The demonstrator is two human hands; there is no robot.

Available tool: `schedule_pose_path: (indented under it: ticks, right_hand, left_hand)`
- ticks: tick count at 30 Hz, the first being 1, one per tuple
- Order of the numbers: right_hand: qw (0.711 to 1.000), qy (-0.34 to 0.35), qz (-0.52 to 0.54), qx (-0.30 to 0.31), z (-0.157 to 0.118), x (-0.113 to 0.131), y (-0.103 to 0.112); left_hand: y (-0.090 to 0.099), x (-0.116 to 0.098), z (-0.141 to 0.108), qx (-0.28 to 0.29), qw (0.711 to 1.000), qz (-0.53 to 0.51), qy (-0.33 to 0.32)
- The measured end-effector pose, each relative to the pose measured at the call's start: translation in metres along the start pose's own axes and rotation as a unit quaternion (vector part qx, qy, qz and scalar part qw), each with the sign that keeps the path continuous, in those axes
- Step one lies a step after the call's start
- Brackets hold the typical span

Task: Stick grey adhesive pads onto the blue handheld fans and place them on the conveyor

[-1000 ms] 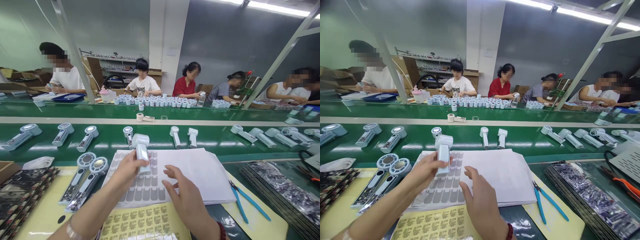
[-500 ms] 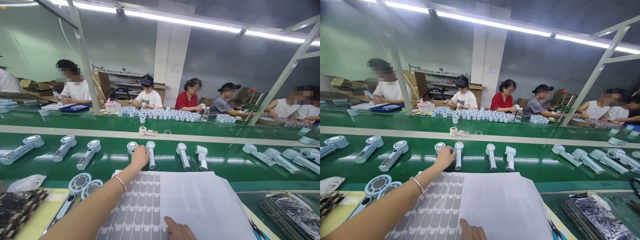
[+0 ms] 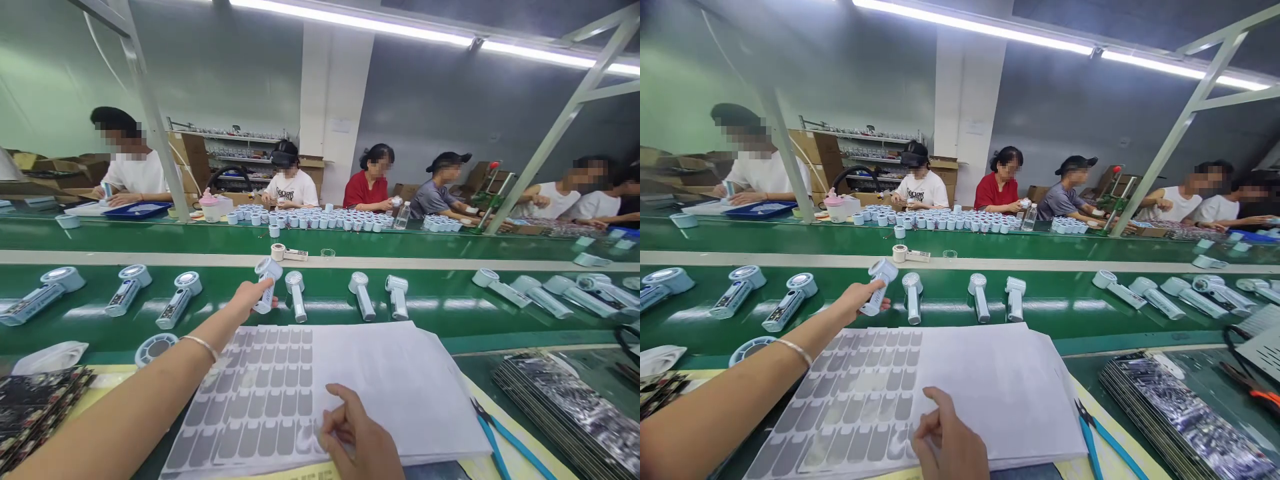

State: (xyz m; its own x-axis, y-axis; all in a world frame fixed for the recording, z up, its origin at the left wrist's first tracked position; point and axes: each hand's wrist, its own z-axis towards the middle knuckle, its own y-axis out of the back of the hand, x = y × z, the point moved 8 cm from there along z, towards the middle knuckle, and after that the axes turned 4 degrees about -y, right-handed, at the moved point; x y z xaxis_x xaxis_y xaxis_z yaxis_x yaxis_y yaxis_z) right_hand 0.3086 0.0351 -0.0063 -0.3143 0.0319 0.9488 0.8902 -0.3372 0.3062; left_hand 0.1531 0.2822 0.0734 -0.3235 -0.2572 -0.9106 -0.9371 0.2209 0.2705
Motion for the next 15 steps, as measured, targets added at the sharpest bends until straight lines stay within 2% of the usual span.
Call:
schedule_pose_path:
  ticks: [4, 8, 11, 15]
  right_hand:
    - [0.97, -0.074, 0.226, 0.04, 0.01, 0.003, 0.001]
    - [0.949, -0.062, 0.309, 0.024, 0.006, 0.028, 0.012]
    - [0.944, -0.05, 0.326, 0.033, -0.005, 0.053, 0.014]
    - [0.934, -0.039, 0.348, 0.07, -0.022, 0.084, 0.006]
  left_hand:
    - [-0.01, -0.016, -0.063, 0.072, 0.981, -0.174, -0.035]
    - [-0.025, -0.002, -0.133, 0.127, 0.952, -0.279, -0.005]
    - [-0.036, 0.026, -0.171, 0.095, 0.927, -0.355, 0.07]
    - [-0.05, 0.055, -0.201, 0.014, 0.857, -0.491, 0.155]
